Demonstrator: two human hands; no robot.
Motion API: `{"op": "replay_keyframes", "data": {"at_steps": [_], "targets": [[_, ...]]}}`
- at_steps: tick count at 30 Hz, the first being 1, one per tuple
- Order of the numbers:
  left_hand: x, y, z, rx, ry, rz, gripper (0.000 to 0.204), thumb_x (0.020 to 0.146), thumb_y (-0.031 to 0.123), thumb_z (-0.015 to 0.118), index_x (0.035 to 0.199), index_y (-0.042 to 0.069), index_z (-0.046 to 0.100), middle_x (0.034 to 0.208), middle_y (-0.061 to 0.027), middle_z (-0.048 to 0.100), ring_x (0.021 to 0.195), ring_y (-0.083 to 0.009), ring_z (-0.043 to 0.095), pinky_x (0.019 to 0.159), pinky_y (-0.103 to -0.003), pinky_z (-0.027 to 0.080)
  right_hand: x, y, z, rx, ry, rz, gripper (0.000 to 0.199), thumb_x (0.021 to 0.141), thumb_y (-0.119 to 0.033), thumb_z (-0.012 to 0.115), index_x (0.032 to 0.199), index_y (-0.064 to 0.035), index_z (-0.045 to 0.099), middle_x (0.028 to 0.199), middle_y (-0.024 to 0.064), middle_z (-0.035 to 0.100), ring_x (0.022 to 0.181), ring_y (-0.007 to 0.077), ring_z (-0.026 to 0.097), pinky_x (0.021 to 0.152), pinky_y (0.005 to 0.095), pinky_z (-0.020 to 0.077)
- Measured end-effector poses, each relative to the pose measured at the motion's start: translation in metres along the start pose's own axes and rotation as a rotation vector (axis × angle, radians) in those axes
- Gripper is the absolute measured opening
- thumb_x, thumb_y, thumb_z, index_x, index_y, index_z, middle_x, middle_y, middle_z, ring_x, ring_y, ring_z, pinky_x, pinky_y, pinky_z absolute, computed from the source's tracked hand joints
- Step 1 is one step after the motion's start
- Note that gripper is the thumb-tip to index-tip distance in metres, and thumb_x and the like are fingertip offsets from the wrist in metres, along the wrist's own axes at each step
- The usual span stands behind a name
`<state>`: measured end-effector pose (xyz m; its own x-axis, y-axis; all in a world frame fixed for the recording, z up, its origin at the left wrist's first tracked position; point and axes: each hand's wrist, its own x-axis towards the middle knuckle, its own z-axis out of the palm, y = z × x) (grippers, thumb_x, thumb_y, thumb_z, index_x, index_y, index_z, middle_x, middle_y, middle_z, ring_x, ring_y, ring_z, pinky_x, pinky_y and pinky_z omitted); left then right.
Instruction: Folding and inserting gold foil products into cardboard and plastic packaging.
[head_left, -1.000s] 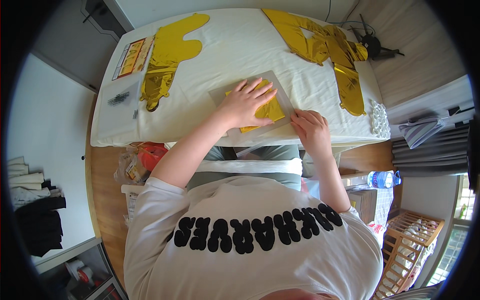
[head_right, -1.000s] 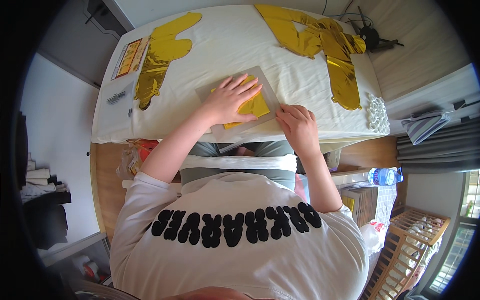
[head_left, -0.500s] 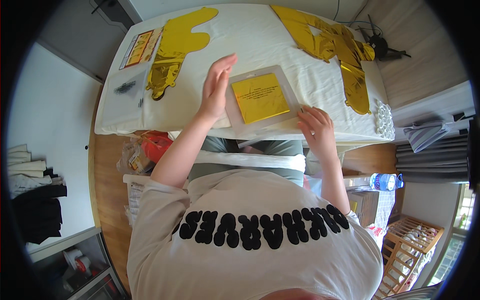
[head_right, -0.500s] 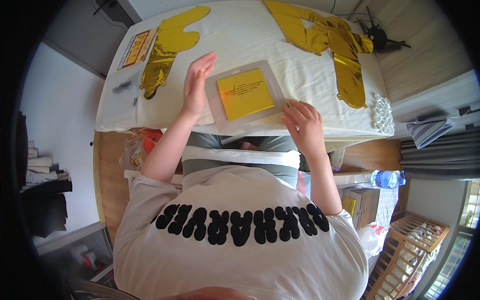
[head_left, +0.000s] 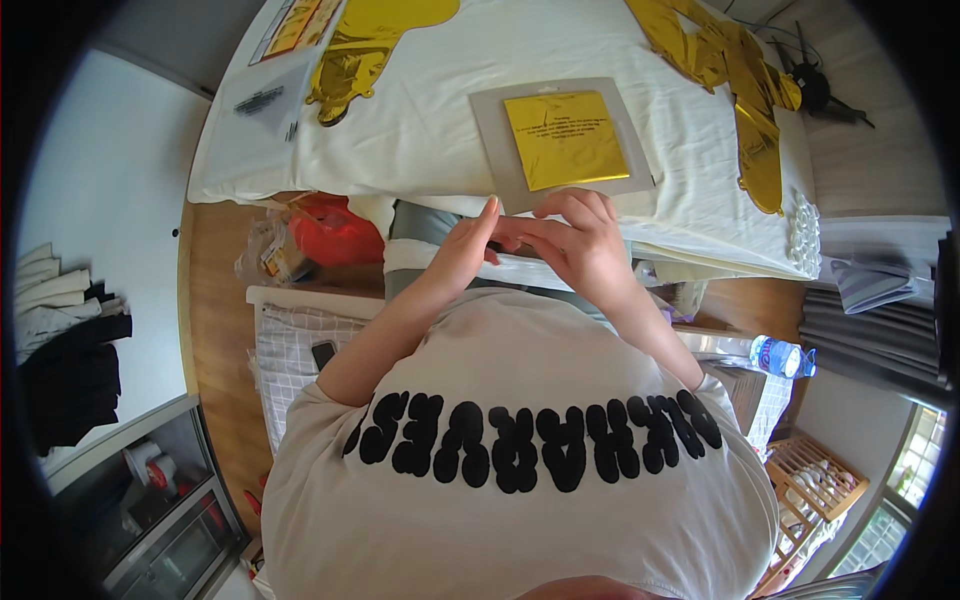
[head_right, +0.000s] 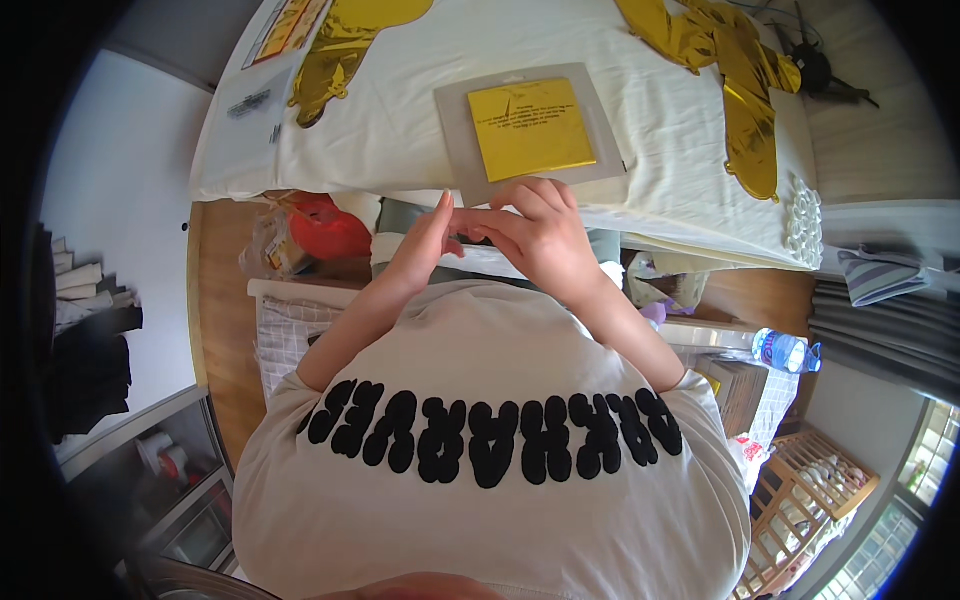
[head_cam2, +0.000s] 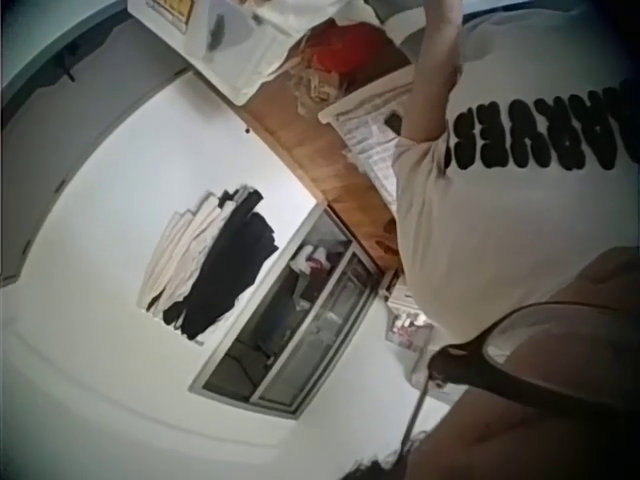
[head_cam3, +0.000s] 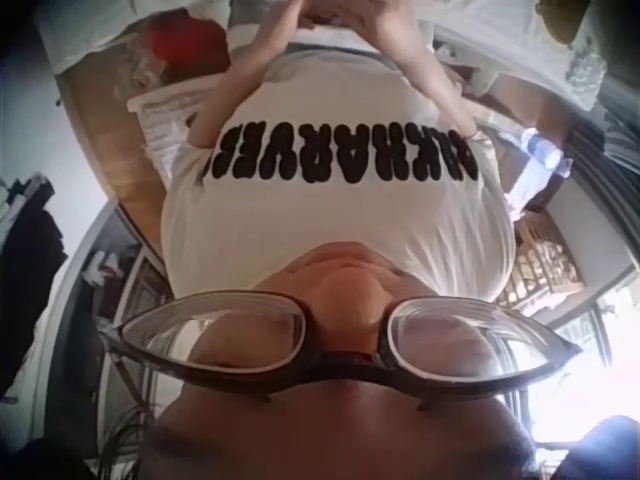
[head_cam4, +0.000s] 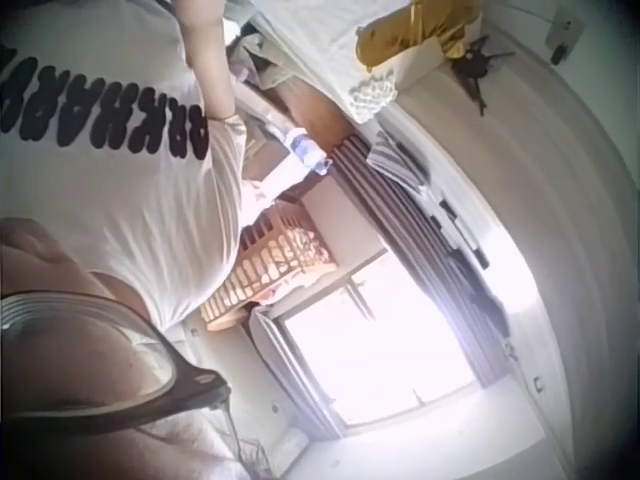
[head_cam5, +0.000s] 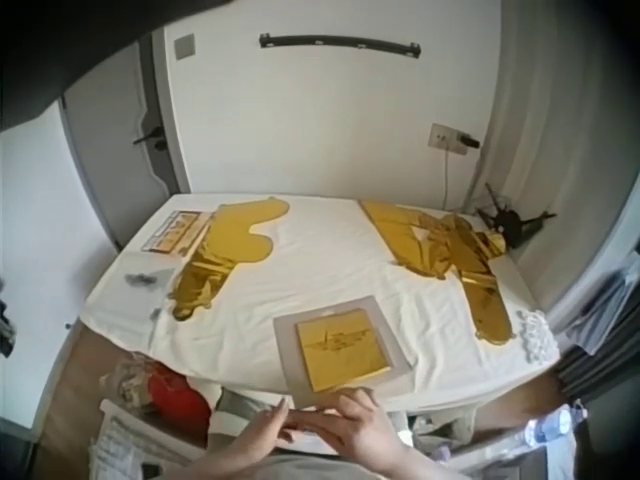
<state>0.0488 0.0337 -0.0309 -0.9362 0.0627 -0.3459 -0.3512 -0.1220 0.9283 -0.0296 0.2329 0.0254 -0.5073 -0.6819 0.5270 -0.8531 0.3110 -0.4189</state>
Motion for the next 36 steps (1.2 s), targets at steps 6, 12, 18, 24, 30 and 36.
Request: {"op": "replay_keyframes", "data": {"at_steps": [6, 12, 18, 24, 30, 36], "targets": [[0.002, -0.004, 0.009, -0.278, 0.013, -0.085, 0.054, 0.108, 0.053, 0.051, 0.112, 0.006, 0.076, 0.105, -0.0025, 0.075, 0.103, -0.0110, 0.066, 0.085, -0.030, 0.049, -0.003, 0.001, 0.016, -0.036, 0.018, -0.025, 0.025, 0.072, -0.014, 0.085, 0.096, -0.0186, 0.080, 0.100, -0.0042, 0.067, 0.106, 0.0205, 0.064, 0.094, 0.0395, 0.0473], [-0.002, -0.003, 0.011, -0.357, 0.057, -0.110, 0.043, 0.107, 0.045, 0.056, 0.112, 0.006, 0.073, 0.108, -0.0032, 0.075, 0.101, -0.0108, 0.067, 0.089, -0.029, 0.050, -0.006, 0.000, 0.015, -0.149, 0.055, -0.208, 0.027, 0.069, -0.015, 0.083, 0.095, -0.0204, 0.078, 0.104, -0.0070, 0.068, 0.111, 0.0177, 0.062, 0.099, 0.0393, 0.0444], [-0.003, -0.015, 0.003, -0.238, 0.030, -0.037, 0.047, 0.109, 0.042, 0.051, 0.124, 0.002, 0.072, 0.109, -0.0047, 0.076, 0.100, -0.0097, 0.067, 0.093, -0.030, 0.049, -0.010, -0.007, 0.024, -0.210, -0.022, -0.136, 0.027, 0.076, -0.015, 0.083, 0.100, -0.0186, 0.072, 0.113, -0.0055, 0.066, 0.117, 0.0176, 0.060, 0.104, 0.0421, 0.0414], [-0.014, 0.004, 0.006, -0.101, -0.001, 0.066, 0.051, 0.110, 0.041, 0.049, 0.108, 0.000, 0.079, 0.109, -0.0055, 0.078, 0.097, -0.0097, 0.062, 0.092, -0.032, 0.046, -0.020, 0.000, -0.018, 0.222, -0.051, 0.060, 0.024, 0.081, -0.004, 0.082, 0.099, -0.0127, 0.069, 0.117, 0.0031, 0.068, 0.118, 0.0286, 0.060, 0.104, 0.0445, 0.0426], [-0.020, -0.004, 0.010, -0.056, -0.100, 0.070, 0.056, 0.112, 0.044, 0.045, 0.112, 0.000, 0.079, 0.111, -0.0058, 0.079, 0.093, -0.0092, 0.059, 0.092, -0.030, 0.044, -0.022, -0.001, -0.033, 0.066, -0.001, 0.099, 0.025, 0.078, -0.005, 0.085, 0.100, -0.0133, 0.077, 0.111, 0.0025, 0.070, 0.117, 0.0320, 0.060, 0.100, 0.0450, 0.0463], [-0.014, -0.029, 0.008, -0.156, -0.055, 0.094, 0.057, 0.113, 0.044, 0.044, 0.105, -0.002, 0.076, 0.103, -0.0063, 0.076, 0.094, -0.0103, 0.060, 0.091, -0.029, 0.046, -0.014, -0.015, 0.006, 0.042, 0.014, 0.032, 0.027, 0.075, -0.014, 0.087, 0.101, -0.0172, 0.079, 0.111, -0.0039, 0.071, 0.113, 0.0213, 0.063, 0.098, 0.0404, 0.0450]]}}
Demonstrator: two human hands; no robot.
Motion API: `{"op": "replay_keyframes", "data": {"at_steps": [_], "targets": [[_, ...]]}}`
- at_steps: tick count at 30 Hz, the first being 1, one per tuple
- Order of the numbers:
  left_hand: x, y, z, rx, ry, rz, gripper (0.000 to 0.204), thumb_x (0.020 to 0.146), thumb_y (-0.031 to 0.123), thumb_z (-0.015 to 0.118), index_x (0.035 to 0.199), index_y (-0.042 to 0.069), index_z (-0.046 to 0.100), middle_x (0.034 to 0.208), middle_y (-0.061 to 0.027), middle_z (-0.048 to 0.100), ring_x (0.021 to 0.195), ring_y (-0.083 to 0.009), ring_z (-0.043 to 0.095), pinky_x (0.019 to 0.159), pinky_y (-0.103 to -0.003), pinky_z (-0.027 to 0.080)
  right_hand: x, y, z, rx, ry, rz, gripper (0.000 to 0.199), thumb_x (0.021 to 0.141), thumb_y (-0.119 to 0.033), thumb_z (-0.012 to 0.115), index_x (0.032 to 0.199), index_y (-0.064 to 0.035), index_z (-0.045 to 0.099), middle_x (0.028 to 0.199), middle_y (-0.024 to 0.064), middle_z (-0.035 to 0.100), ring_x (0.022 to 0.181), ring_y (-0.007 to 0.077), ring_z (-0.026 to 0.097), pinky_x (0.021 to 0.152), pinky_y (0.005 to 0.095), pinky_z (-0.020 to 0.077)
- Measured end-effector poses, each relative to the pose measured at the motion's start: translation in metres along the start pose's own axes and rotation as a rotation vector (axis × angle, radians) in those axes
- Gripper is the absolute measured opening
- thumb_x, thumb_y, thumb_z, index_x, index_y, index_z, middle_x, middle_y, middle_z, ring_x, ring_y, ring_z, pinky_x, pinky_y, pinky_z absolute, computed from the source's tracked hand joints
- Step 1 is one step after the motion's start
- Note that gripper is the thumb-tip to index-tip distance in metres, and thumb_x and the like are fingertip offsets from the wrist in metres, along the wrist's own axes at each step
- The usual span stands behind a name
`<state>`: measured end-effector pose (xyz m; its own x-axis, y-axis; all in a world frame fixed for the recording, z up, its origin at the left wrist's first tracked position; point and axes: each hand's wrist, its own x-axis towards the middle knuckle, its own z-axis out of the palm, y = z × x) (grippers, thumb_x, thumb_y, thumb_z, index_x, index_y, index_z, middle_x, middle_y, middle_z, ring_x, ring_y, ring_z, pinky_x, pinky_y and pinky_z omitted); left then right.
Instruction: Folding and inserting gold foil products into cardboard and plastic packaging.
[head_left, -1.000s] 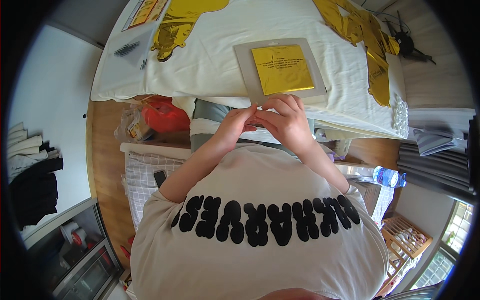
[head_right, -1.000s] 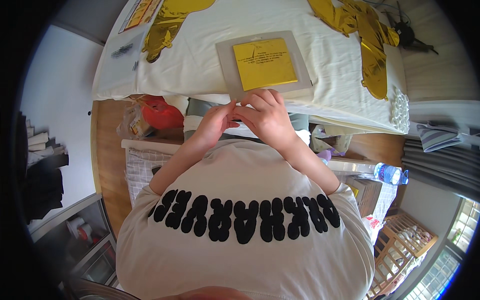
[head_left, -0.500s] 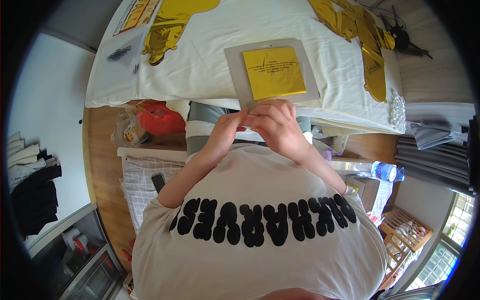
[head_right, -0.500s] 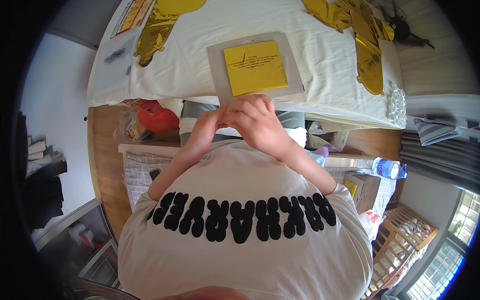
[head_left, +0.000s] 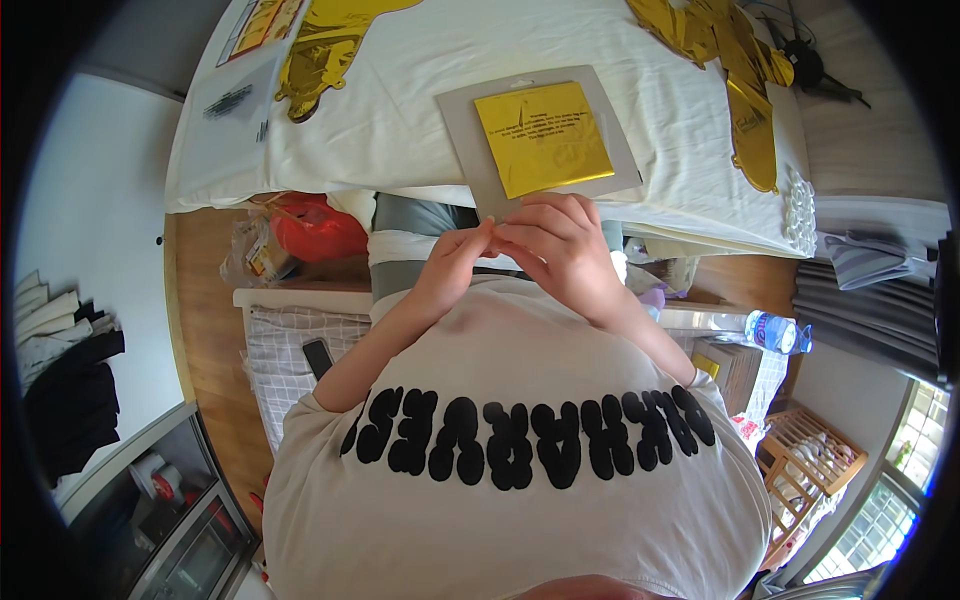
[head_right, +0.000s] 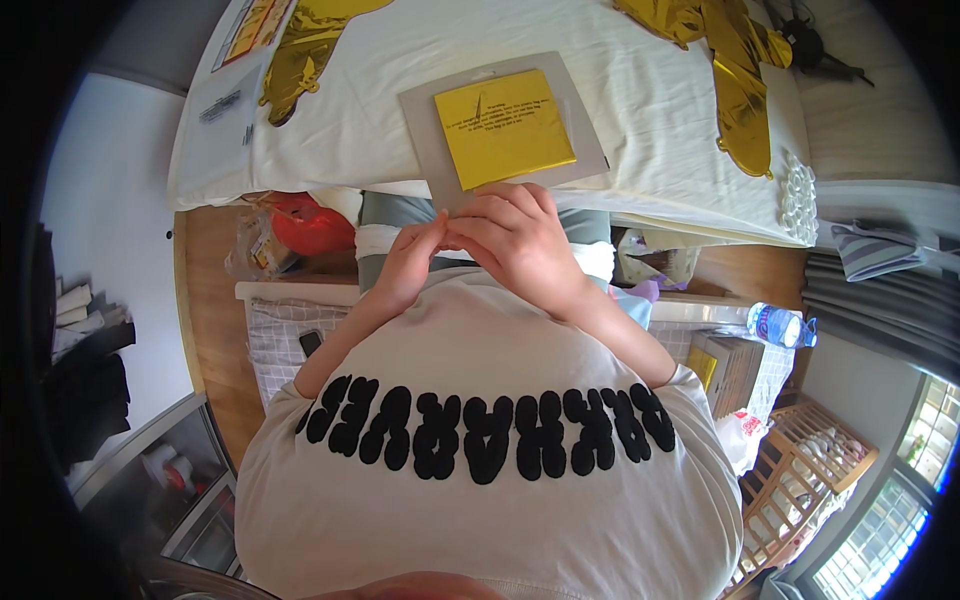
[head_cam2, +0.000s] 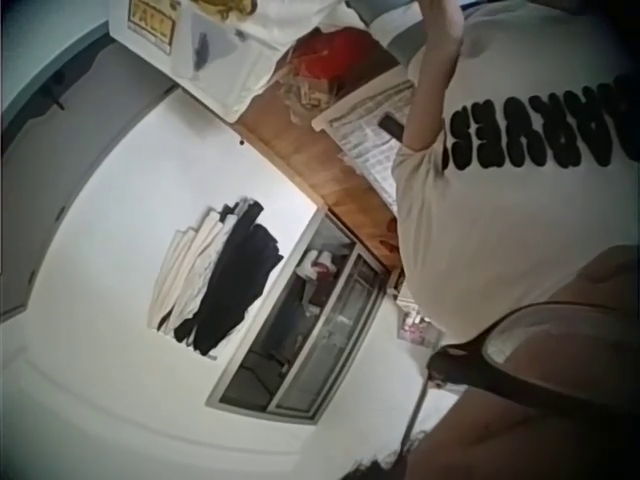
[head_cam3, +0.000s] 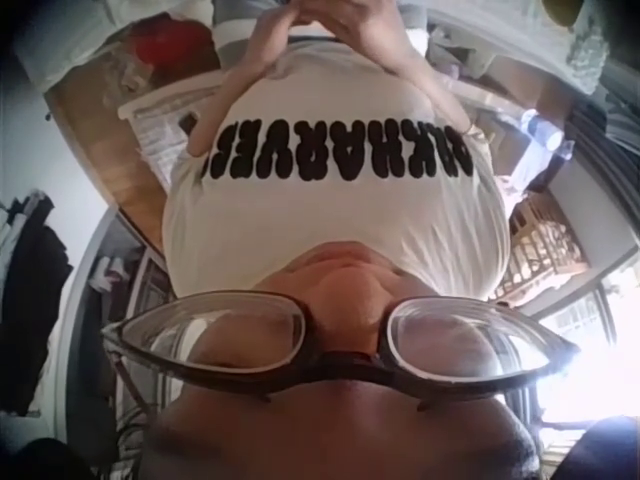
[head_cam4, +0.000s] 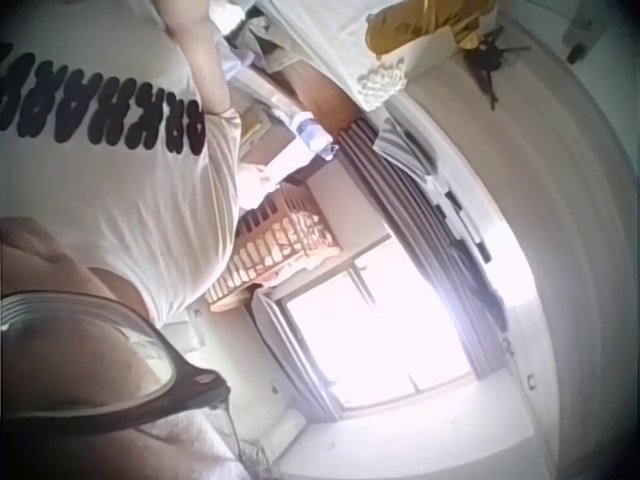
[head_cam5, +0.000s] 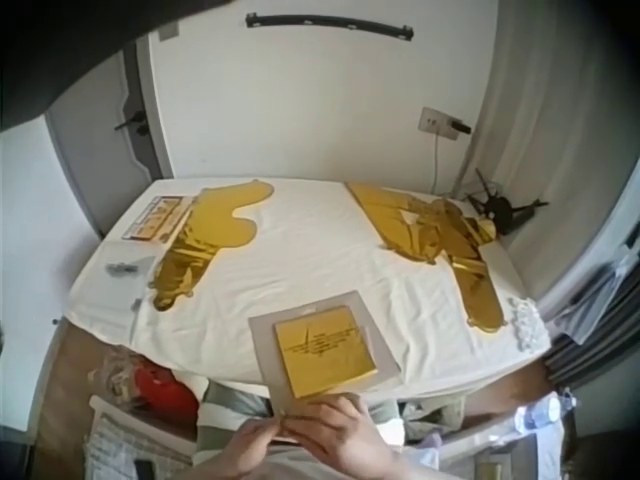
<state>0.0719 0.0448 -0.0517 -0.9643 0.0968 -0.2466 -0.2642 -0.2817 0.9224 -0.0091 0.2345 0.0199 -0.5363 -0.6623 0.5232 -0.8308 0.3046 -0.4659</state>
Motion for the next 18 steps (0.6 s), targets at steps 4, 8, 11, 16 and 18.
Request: {"op": "replay_keyframes", "data": {"at_steps": [4, 8, 11, 16, 18], "targets": [[-0.004, 0.003, 0.005, -0.061, 0.107, -0.001, 0.055, 0.113, 0.043, 0.047, 0.100, -0.003, 0.073, 0.098, -0.0047, 0.072, 0.093, -0.0110, 0.060, 0.089, -0.029, 0.047, 0.000, 0.002, 0.009, -0.035, -0.025, -0.047, 0.026, 0.075, -0.013, 0.086, 0.099, -0.0158, 0.078, 0.111, -0.0041, 0.071, 0.112, 0.0203, 0.064, 0.098, 0.0392, 0.0456], [-0.007, 0.005, 0.005, 0.035, 0.145, 0.028, 0.052, 0.112, 0.039, 0.048, 0.098, -0.005, 0.071, 0.092, -0.0031, 0.071, 0.090, -0.0104, 0.060, 0.087, -0.028, 0.047, 0.004, 0.002, 0.004, -0.131, -0.079, -0.237, 0.023, 0.077, -0.011, 0.081, 0.099, -0.0141, 0.077, 0.110, -0.0043, 0.070, 0.112, 0.0191, 0.064, 0.097, 0.0385, 0.0463], [-0.008, 0.011, 0.011, 0.017, 0.190, 0.017, 0.050, 0.113, 0.036, 0.048, 0.097, -0.006, 0.071, 0.091, -0.0025, 0.071, 0.089, -0.0090, 0.060, 0.084, -0.027, 0.047, 0.001, 0.005, 0.008, -0.111, -0.105, -0.286, 0.024, 0.080, -0.013, 0.070, 0.104, -0.0116, 0.073, 0.111, -0.0016, 0.065, 0.114, 0.0189, 0.061, 0.102, 0.0387, 0.0441], [-0.008, 0.010, 0.008, 0.126, 0.141, 0.056, 0.050, 0.113, 0.034, 0.047, 0.098, -0.006, 0.072, 0.091, -0.0037, 0.072, 0.087, -0.0079, 0.060, 0.082, -0.027, 0.047, -0.002, 0.004, 0.013, -0.005, -0.116, -0.189, 0.025, 0.082, -0.006, 0.070, 0.106, -0.0104, 0.067, 0.115, 0.0030, 0.064, 0.114, 0.0240, 0.060, 0.102, 0.0401, 0.0443], [-0.008, 0.015, 0.012, 0.164, 0.134, 0.052, 0.050, 0.113, 0.034, 0.047, 0.099, -0.006, 0.073, 0.091, -0.0045, 0.073, 0.087, -0.0079, 0.060, 0.082, -0.027, 0.047, -0.002, 0.005, 0.011, 0.065, -0.096, -0.159, 0.024, 0.083, -0.004, 0.070, 0.106, -0.0100, 0.065, 0.117, 0.0044, 0.063, 0.114, 0.0260, 0.059, 0.102, 0.0406, 0.0444]]}}
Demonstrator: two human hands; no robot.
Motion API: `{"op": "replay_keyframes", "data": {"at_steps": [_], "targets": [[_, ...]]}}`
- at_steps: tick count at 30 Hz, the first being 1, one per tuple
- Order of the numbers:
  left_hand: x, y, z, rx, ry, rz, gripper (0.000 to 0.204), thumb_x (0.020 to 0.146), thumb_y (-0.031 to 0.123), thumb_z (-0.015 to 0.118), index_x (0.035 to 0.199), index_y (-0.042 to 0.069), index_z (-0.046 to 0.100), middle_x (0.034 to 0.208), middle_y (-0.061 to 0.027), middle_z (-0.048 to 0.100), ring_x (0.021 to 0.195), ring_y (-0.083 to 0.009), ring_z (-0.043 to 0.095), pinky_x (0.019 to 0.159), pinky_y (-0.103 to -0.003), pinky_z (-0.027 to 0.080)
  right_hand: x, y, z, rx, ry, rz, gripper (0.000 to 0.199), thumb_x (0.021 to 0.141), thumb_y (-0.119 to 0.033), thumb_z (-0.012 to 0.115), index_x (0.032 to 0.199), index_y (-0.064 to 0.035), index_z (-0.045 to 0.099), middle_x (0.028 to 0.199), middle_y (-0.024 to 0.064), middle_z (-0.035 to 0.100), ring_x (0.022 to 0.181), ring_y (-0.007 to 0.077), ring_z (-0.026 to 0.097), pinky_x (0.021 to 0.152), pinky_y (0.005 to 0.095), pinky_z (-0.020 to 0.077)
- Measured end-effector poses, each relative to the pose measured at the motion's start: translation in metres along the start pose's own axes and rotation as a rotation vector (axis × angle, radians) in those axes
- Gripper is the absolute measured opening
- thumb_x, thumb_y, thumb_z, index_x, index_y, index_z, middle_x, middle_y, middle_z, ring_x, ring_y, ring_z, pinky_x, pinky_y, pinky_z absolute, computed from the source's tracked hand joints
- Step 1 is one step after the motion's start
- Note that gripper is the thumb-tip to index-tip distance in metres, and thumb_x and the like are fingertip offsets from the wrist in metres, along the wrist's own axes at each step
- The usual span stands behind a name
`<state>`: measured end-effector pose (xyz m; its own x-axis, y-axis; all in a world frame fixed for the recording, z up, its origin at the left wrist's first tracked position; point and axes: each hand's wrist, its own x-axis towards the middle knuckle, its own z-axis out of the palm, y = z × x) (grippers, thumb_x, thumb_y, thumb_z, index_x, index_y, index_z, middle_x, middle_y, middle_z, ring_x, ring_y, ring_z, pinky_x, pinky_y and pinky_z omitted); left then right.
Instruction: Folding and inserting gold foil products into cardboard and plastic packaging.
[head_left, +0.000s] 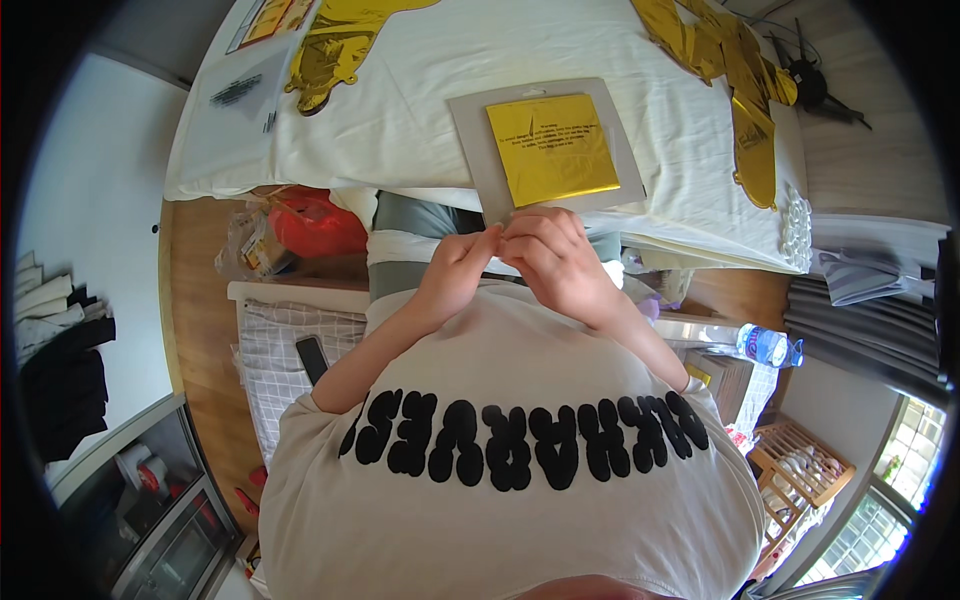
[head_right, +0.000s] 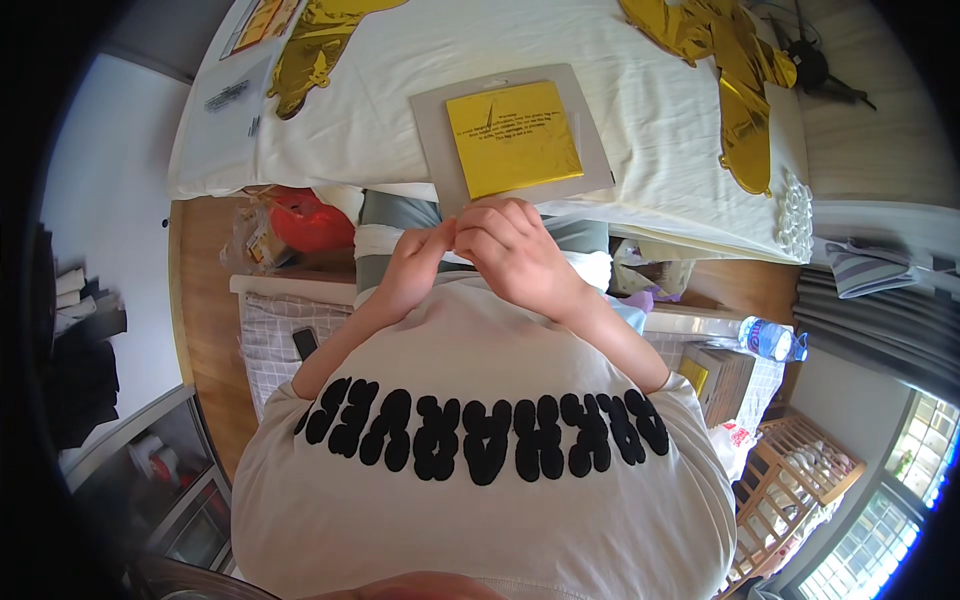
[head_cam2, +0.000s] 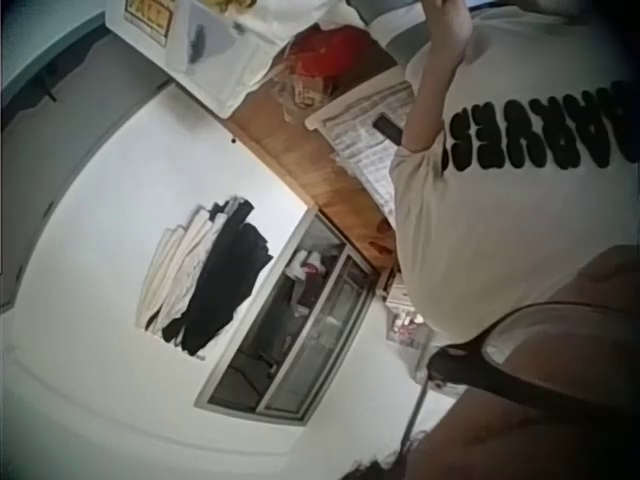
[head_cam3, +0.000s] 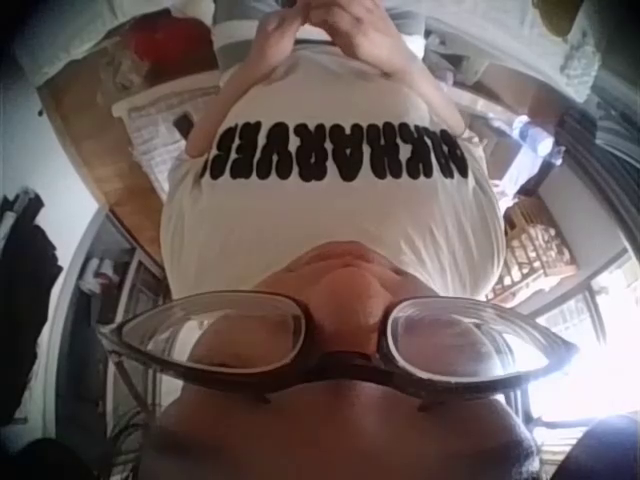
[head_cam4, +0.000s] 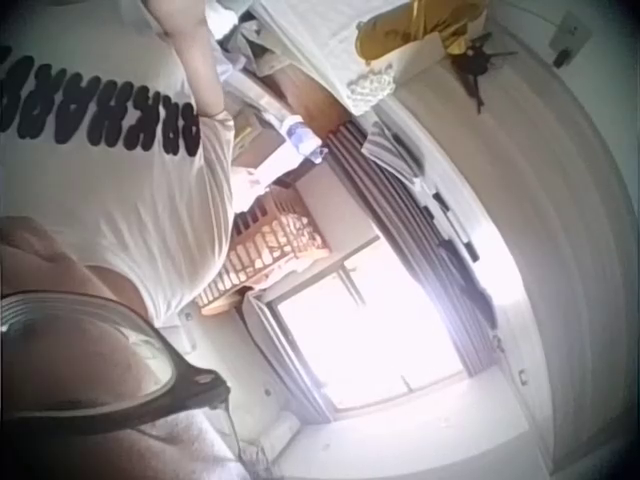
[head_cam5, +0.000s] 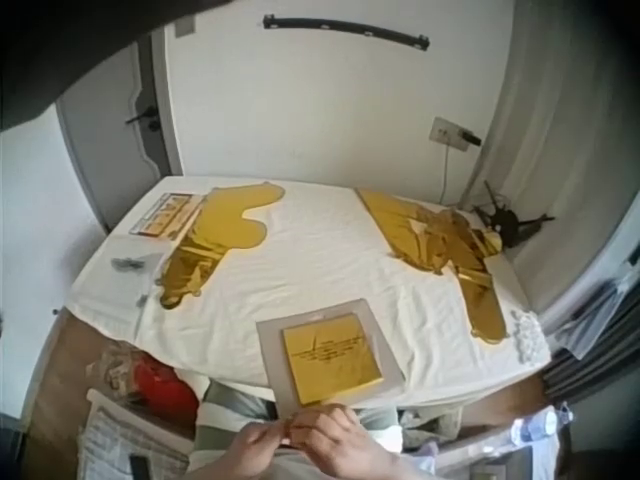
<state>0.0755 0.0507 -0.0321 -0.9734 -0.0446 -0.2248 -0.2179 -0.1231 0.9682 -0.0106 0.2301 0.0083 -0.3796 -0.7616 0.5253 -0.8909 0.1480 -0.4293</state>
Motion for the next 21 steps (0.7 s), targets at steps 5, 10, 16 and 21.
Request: {"op": "replay_keyframes", "data": {"at_steps": [5, 10, 16, 21], "targets": [[0.002, 0.003, -0.009, -0.037, -0.022, 0.021, 0.052, 0.114, 0.034, 0.045, 0.106, -0.004, 0.079, 0.097, -0.0108, 0.079, 0.090, -0.0100, 0.063, 0.089, -0.027, 0.048, -0.028, 0.007, -0.034, 0.740, 0.231, 0.485, 0.006, 0.103, -0.010, 0.060, 0.101, -0.0091, 0.055, 0.122, 0.0164, 0.064, 0.120, 0.0283, 0.060, 0.106, 0.0434, 0.0435], [0.003, -0.001, -0.036, 0.030, -0.077, 0.061, 0.052, 0.114, 0.034, 0.044, 0.106, -0.004, 0.079, 0.100, -0.0118, 0.079, 0.092, -0.0112, 0.065, 0.094, -0.029, 0.048, -0.068, 0.048, -0.115, 1.788, 0.966, 0.429, 0.004, 0.105, -0.003, 0.050, 0.105, -0.0072, 0.052, 0.080, -0.0025, 0.043, 0.072, 0.0093, 0.045, 0.079, 0.0302, 0.0410], [0.001, 0.000, -0.059, 0.107, -0.118, 0.078, 0.049, 0.113, 0.030, 0.045, 0.104, -0.004, 0.079, 0.103, -0.0136, 0.079, 0.095, -0.0147, 0.068, 0.096, -0.032, 0.050, -0.144, 0.083, -0.186, 1.866, 1.137, 0.156, 0.017, 0.109, -0.006, 0.046, 0.092, -0.0066, 0.045, 0.074, -0.0005, 0.036, 0.057, 0.0112, 0.028, 0.055, 0.0274, 0.0314], [-0.001, -0.013, -0.075, 0.110, -0.080, 0.268, 0.049, 0.113, 0.025, 0.039, 0.102, -0.005, 0.076, 0.099, -0.0158, 0.078, 0.098, -0.0206, 0.072, 0.099, -0.036, 0.051, -0.169, 0.073, -0.175, 1.503, 0.779, 0.382, 0.044, 0.102, -0.023, 0.067, 0.138, -0.0042, 0.052, 0.077, -0.0032, 0.040, 0.055, 0.0067, 0.026, 0.047, 0.0234, 0.0255]]}}
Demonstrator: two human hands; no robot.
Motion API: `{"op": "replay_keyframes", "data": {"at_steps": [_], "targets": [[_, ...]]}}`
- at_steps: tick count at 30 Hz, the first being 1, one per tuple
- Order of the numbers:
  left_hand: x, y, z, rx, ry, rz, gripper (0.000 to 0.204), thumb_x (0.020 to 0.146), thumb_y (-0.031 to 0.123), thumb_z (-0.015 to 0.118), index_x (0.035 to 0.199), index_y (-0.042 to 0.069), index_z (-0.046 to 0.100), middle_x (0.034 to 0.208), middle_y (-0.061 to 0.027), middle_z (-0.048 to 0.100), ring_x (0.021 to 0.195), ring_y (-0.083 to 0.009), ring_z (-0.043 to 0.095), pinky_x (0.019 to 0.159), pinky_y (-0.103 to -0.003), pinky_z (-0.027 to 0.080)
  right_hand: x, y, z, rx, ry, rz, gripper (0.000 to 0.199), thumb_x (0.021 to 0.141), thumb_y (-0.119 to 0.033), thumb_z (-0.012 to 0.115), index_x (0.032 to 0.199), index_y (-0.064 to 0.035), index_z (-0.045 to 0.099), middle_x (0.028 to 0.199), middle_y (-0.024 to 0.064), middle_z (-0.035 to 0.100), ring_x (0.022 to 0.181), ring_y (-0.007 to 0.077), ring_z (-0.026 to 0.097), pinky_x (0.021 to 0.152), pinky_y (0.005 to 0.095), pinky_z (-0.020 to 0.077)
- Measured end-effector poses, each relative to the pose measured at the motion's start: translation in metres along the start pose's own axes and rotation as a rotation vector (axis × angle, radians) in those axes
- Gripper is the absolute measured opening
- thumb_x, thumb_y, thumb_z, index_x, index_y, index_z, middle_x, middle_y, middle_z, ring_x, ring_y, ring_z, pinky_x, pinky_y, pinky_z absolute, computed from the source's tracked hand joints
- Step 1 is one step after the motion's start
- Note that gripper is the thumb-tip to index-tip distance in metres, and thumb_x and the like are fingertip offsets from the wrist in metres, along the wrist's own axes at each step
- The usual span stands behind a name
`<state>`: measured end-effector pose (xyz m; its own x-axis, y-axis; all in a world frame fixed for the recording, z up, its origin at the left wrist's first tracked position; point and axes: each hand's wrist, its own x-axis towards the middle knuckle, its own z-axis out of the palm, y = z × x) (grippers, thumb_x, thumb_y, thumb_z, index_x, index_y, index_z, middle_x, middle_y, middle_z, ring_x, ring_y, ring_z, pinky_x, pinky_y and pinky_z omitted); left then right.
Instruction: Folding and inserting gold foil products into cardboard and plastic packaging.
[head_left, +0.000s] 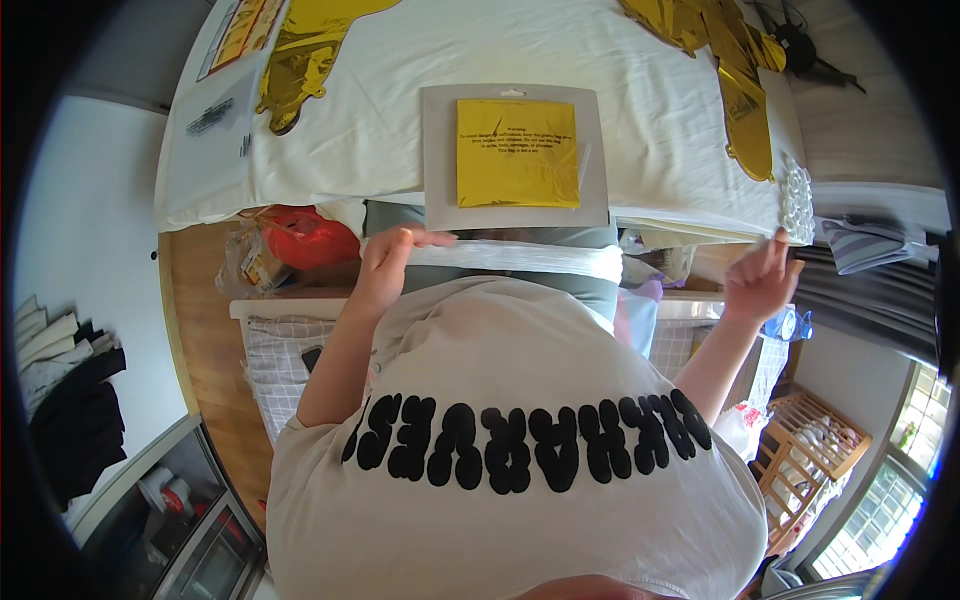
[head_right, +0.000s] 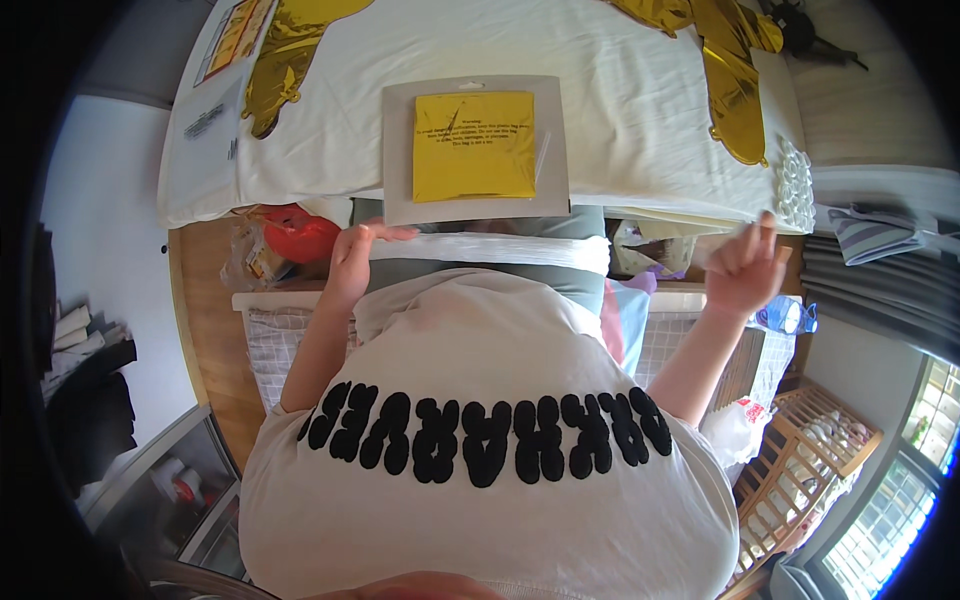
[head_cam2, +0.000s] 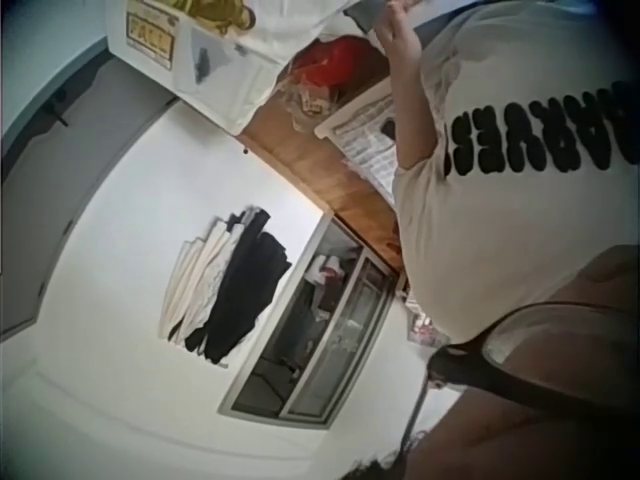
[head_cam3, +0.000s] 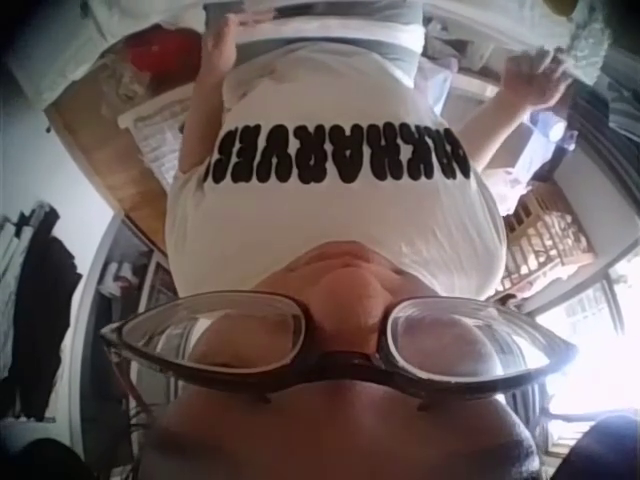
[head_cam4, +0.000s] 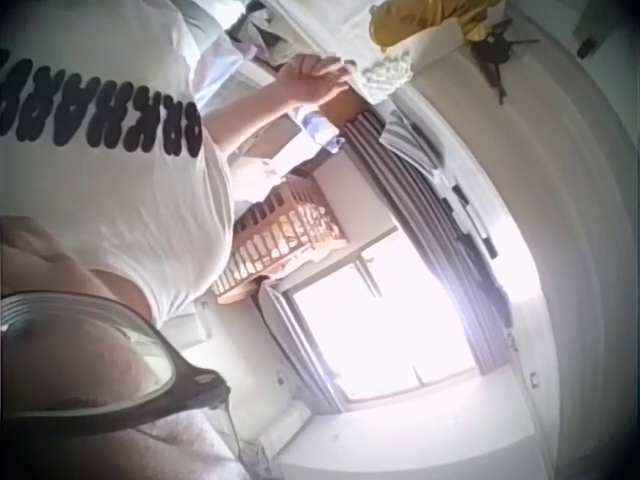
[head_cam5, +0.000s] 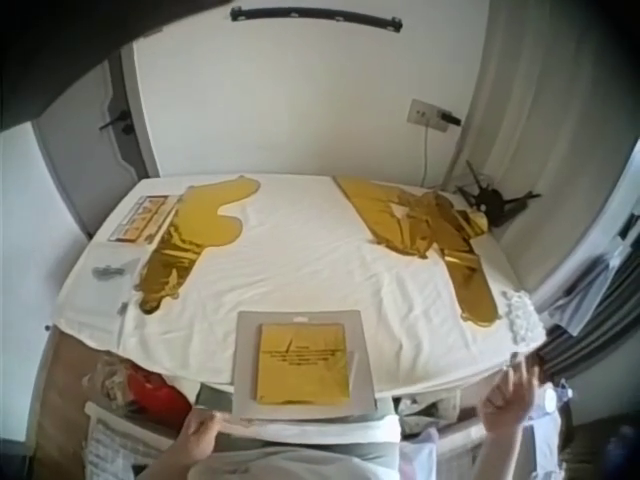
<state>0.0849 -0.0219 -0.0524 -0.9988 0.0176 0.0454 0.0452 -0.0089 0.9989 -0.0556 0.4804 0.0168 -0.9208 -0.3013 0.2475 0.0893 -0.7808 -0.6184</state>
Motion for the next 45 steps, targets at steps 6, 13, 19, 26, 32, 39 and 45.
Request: {"op": "replay_keyframes", "data": {"at_steps": [6, 13, 19, 26, 32, 39, 45], "targets": [[0.002, -0.041, -0.001, 0.077, 0.262, 0.235, 0.032, 0.100, -0.001, 0.062, 0.131, 0.000, 0.057, 0.103, -0.0094, 0.072, 0.085, -0.0133, 0.067, 0.081, -0.029, 0.054, 0.007, 0.083, 0.057, -1.440, -0.044, 0.193, 0.070, 0.085, 0.008, 0.075, 0.149, -0.0067, 0.052, 0.107, -0.0048, 0.069, 0.057, -0.0003, 0.030, 0.050, 0.0191, 0.0278], [0.021, -0.019, 0.005, 0.511, 0.139, 0.268, 0.078, 0.082, 0.015, 0.090, 0.151, 0.009, 0.053, 0.078, -0.0066, 0.065, 0.059, -0.0108, 0.057, 0.056, -0.025, 0.049, 0.022, 0.127, 0.082, -1.529, -0.170, 0.122, 0.047, 0.083, 0.004, 0.076, 0.129, -0.0060, 0.068, 0.108, -0.0002, 0.070, 0.059, 0.0055, 0.038, 0.053, 0.0228, 0.0359], [0.036, 0.010, 0.003, 0.640, 0.028, 0.278, 0.083, 0.079, 0.014, 0.091, 0.153, 0.016, 0.054, 0.077, -0.0060, 0.068, 0.053, -0.0132, 0.048, 0.053, -0.027, 0.046, 0.043, 0.119, 0.102, -1.627, -0.250, -0.215, 0.031, 0.086, -0.001, 0.070, 0.116, -0.0075, 0.072, 0.103, 0.0080, 0.065, 0.071, 0.0203, 0.059, 0.064, 0.0312, 0.0490], [0.054, 0.021, 0.006, 0.648, -0.092, 0.318, 0.075, 0.074, 0.002, 0.084, 0.144, 0.025, 0.064, 0.105, -0.0067, 0.078, 0.060, -0.0199, 0.063, 0.061, -0.029, 0.052, 0.058, 0.144, 0.138, -1.779, -0.201, -0.026, 0.024, 0.085, -0.009, 0.074, 0.109, -0.0090, 0.072, 0.107, 0.0093, 0.064, 0.085, 0.0297, 0.070, 0.072, 0.0399, 0.0568], [0.059, 0.022, 0.003, 0.688, -0.133, 0.362, 0.069, 0.073, 0.004, 0.083, 0.136, 0.025, 0.070, 0.105, -0.0053, 0.079, 0.064, -0.0234, 0.068, 0.063, -0.034, 0.057, 0.061, 0.149, 0.140, -1.871, -0.219, 0.001, 0.020, 0.083, -0.013, 0.073, 0.103, -0.0096, 0.071, 0.105, 0.0070, 0.062, 0.078, 0.0289, 0.070, 0.067, 0.0409, 0.0568], [0.056, 0.015, 0.006, 0.732, -0.138, 0.355, 0.070, 0.071, 0.005, 0.084, 0.136, 0.026, 0.070, 0.106, -0.0024, 0.079, 0.063, -0.0230, 0.068, 0.062, -0.033, 0.058, 0.061, 0.142, 0.138, -1.944, -0.324, -0.004, 0.014, 0.080, -0.011, 0.072, 0.093, -0.0094, 0.068, 0.101, 0.0063, 0.061, 0.074, 0.0286, 0.067, 0.064, 0.0407, 0.0551], [0.057, 0.019, 0.012, 0.699, -0.148, 0.432, 0.069, 0.071, -0.002, 0.081, 0.135, 0.022, 0.071, 0.111, -0.0001, 0.079, 0.068, -0.0214, 0.071, 0.065, -0.032, 0.059, 0.064, 0.127, 0.125, -1.836, -0.449, -0.085, 0.014, 0.078, -0.005, 0.071, 0.089, -0.0081, 0.063, 0.098, 0.0069, 0.061, 0.076, 0.0295, 0.067, 0.064, 0.0402, 0.0548]]}}
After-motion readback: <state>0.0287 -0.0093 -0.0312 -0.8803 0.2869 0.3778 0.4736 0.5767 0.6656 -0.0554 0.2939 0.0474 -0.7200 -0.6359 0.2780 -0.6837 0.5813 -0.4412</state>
